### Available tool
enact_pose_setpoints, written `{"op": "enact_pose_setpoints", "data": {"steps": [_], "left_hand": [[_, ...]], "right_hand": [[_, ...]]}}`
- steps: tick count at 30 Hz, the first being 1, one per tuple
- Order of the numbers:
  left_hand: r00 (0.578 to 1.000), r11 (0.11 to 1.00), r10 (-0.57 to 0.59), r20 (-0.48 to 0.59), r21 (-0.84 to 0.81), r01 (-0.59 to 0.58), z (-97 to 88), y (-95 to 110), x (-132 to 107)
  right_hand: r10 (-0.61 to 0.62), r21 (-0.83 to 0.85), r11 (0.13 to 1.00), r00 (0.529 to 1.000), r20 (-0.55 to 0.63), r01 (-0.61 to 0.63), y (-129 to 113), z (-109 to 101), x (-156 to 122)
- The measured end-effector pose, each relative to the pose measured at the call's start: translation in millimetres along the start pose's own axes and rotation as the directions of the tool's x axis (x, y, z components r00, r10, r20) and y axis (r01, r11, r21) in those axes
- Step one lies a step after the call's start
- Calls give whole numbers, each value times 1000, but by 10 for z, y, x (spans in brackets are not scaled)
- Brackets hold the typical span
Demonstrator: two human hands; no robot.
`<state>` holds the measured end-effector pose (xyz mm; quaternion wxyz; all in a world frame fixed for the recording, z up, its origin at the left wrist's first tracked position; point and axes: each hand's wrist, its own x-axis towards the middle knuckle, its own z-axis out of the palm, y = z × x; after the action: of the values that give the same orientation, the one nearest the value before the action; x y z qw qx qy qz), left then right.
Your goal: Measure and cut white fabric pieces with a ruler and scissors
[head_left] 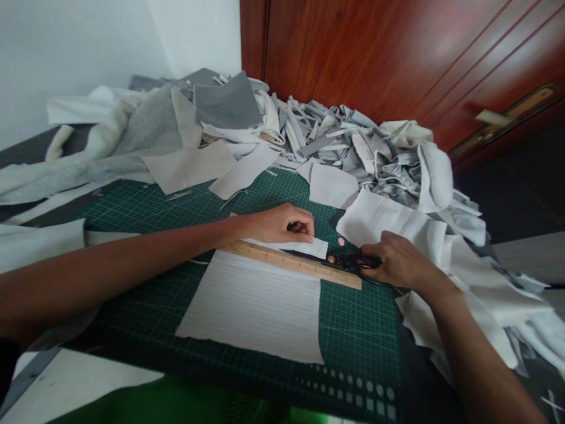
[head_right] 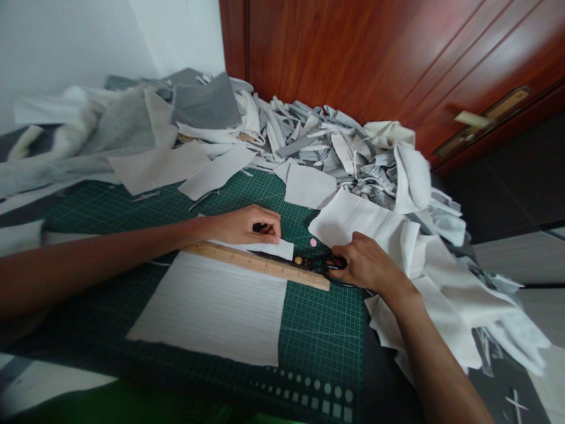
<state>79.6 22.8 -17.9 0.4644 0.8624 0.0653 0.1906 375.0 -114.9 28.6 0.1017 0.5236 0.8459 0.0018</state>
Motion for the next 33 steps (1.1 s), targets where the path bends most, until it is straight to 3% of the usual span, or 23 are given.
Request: {"op": "enact_pose_setpoints", "data": {"steps": [19,25,33], "left_hand": [[1000,1000,-7,0,1,7,4,-2,8],[1000,1000,8,-2,8,-8,6,6,8],[1000,1000,5,-11,-18,-5,7,-14,-6]], "right_hand": [[19,0,1000,998,58,-19,-30,-41,12],[17,-7,1000,990,141,-17,-107,-83,66],[9,32,999,991,134,-13,-139,-117,115]]}}
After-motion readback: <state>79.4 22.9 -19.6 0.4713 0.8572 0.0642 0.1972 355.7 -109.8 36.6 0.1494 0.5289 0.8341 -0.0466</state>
